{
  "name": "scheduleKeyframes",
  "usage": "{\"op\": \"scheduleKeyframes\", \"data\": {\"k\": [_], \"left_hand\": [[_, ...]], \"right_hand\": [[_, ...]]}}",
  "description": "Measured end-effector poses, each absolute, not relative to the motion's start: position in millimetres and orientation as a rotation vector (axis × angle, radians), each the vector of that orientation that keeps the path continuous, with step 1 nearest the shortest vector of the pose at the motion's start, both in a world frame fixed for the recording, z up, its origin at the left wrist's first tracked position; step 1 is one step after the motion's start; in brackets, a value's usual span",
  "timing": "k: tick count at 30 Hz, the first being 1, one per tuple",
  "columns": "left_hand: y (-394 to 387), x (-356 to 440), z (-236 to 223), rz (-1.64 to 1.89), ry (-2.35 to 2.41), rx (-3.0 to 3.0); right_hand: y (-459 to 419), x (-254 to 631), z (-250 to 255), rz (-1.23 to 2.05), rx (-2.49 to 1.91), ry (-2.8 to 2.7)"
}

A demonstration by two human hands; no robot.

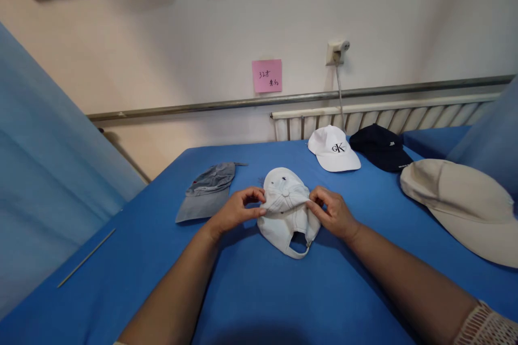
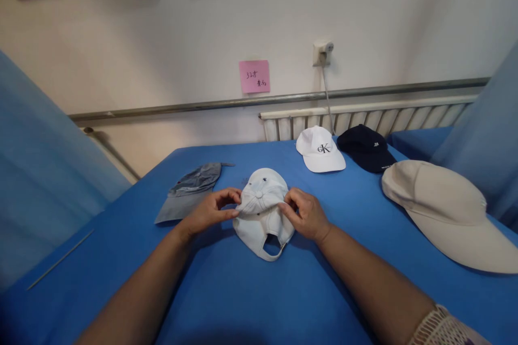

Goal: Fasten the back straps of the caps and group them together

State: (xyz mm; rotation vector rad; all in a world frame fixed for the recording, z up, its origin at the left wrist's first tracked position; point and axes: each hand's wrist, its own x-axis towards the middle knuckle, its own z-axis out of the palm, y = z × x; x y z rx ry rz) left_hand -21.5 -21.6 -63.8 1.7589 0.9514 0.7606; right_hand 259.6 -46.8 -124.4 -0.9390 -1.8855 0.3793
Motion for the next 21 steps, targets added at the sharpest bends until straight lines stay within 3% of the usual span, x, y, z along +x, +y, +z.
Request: {"op": "scheduleKeyframes", "data": {"k": [14,21], "left_hand": [[-28,-1,-75,0.907,0.96,1.618],[-43,5,-63,1.104,1.078,2.005]], "right_hand": [[-59,246,-120,0.481,-0.818,-1.949],[-56,241,-128,0.435,-0.947,-1.84]]}}
